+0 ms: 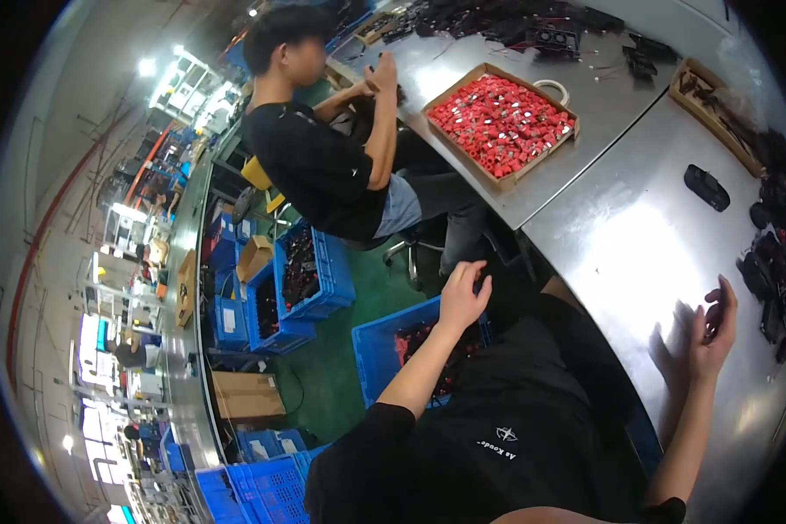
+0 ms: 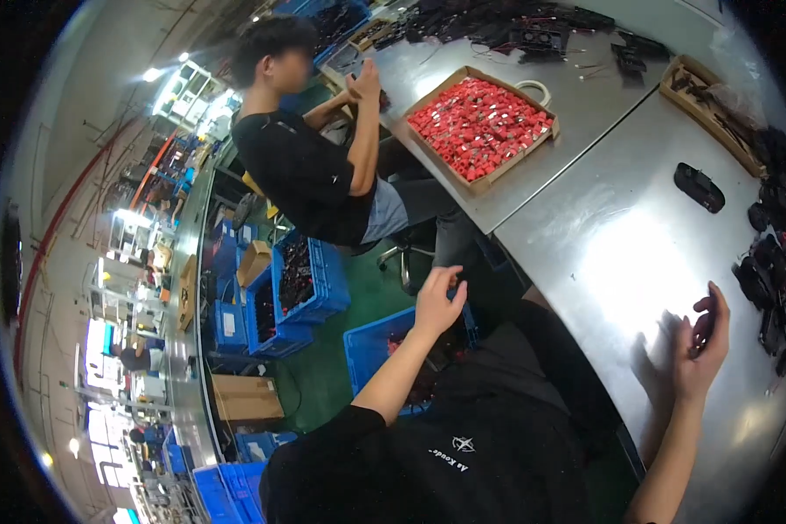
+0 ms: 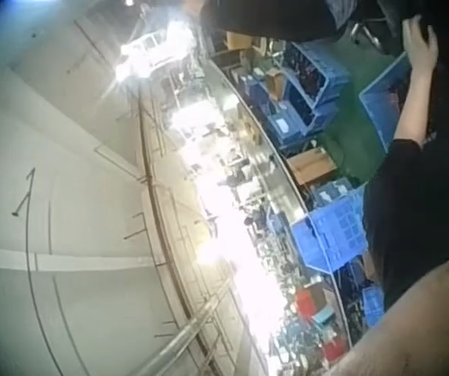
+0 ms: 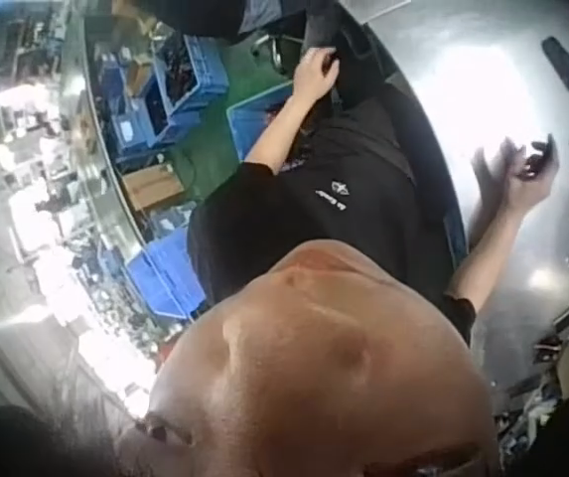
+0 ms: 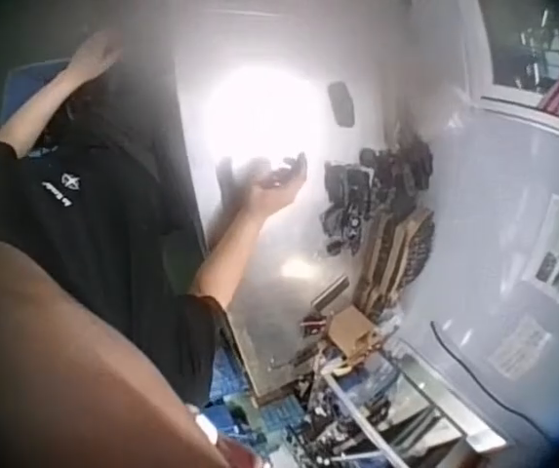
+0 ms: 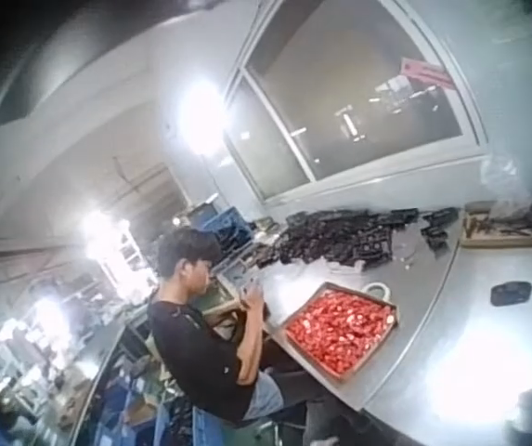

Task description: Assembling electronic cooling fan units by inserting small components and using pliers to secure parts.

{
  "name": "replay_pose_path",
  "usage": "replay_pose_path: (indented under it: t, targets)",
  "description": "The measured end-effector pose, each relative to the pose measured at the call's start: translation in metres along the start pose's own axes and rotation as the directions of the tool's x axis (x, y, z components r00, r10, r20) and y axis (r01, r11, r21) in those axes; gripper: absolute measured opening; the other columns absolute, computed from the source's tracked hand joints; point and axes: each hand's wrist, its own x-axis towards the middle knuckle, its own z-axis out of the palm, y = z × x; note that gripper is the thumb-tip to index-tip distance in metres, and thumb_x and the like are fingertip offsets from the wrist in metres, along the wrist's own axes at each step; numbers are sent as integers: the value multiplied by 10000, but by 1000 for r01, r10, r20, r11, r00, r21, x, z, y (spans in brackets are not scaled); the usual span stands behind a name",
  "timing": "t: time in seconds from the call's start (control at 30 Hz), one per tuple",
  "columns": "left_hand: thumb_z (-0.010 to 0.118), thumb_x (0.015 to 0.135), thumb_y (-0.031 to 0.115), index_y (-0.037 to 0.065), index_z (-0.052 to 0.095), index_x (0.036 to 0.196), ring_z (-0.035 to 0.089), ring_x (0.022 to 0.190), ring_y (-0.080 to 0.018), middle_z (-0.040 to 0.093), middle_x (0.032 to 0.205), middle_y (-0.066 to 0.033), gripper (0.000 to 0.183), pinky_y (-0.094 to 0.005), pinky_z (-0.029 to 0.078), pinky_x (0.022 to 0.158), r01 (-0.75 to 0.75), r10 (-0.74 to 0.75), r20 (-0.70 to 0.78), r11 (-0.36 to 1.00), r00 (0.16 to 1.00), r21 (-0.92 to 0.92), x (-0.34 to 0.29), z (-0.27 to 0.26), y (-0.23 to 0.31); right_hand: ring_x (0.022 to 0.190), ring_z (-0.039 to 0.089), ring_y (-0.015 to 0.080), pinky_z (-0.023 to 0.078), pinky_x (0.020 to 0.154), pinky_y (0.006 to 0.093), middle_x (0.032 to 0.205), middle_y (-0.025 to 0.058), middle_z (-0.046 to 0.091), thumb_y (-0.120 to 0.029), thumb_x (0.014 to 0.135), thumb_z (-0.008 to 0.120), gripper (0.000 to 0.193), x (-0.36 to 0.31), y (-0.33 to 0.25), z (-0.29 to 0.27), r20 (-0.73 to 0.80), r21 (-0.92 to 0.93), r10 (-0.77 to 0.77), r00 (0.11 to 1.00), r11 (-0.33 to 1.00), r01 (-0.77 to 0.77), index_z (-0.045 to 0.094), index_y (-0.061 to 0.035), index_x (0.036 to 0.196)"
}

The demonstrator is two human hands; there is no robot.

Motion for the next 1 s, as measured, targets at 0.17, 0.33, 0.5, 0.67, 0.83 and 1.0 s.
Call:
replay_pose_path:
  t: [0.17,0.33,0.5,0.67,0.83,1.0]
  targets:
    - [684,825,-2,8,664,1047,634,798,-269,645,932,-140,223,-360,530,729,-486,464,-197,870,864,-85,135,-33,79,1155,601,297,530,856,388,1247,181,597,-264,644,923,913,7,-32,38,165,-111,-66,984,990,85,543,-22,1438]
    - [697,916,114,2,683,1065,699,878,-264,692,990,-159,188,-385,557,768,-502,517,16,837,856,-220,320,18,123,1365,472,411,336,1134,597,1386,188,567,-693,630,811,1068,23,-45,43,390,-428,-120,913,855,294,560,-9,1411]
    - [700,897,258,91,690,1183,666,1058,-358,684,1101,-172,331,-472,539,913,-592,560,194,741,805,316,511,108,72,1382,477,403,280,1195,619,1405,176,563,-722,674,782,1013,32,-46,40,420,-364,-84,904,897,253,580,-44,1398]
    - [769,813,302,127,462,1503,573,1267,-363,575,1347,-135,775,-560,495,1007,-481,551,84,632,830,608,582,174,62,1341,531,389,321,1176,608,1408,164,579,-719,689,781,930,37,-34,36,437,-338,-59,898,914,224,621,-85,1350]
    - [839,778,381,129,454,1509,569,1264,-375,555,1348,-162,864,-580,457,1025,-379,319,227,580,920,721,604,184,68,1323,550,366,339,1165,597,1383,143,606,-711,689,786,902,39,-29,33,429,-339,-29,903,921,191,634,-98,1332]
    - [830,819,418,82,563,1387,617,1152,-346,595,1220,-191,711,-484,511,968,-399,511,-43,718,858,570,589,140,67,1318,549,352,335,1169,582,1385,132,604,-716,710,753,895,37,-31,34,418,-350,-52,907,912,214,636,-98,1346]
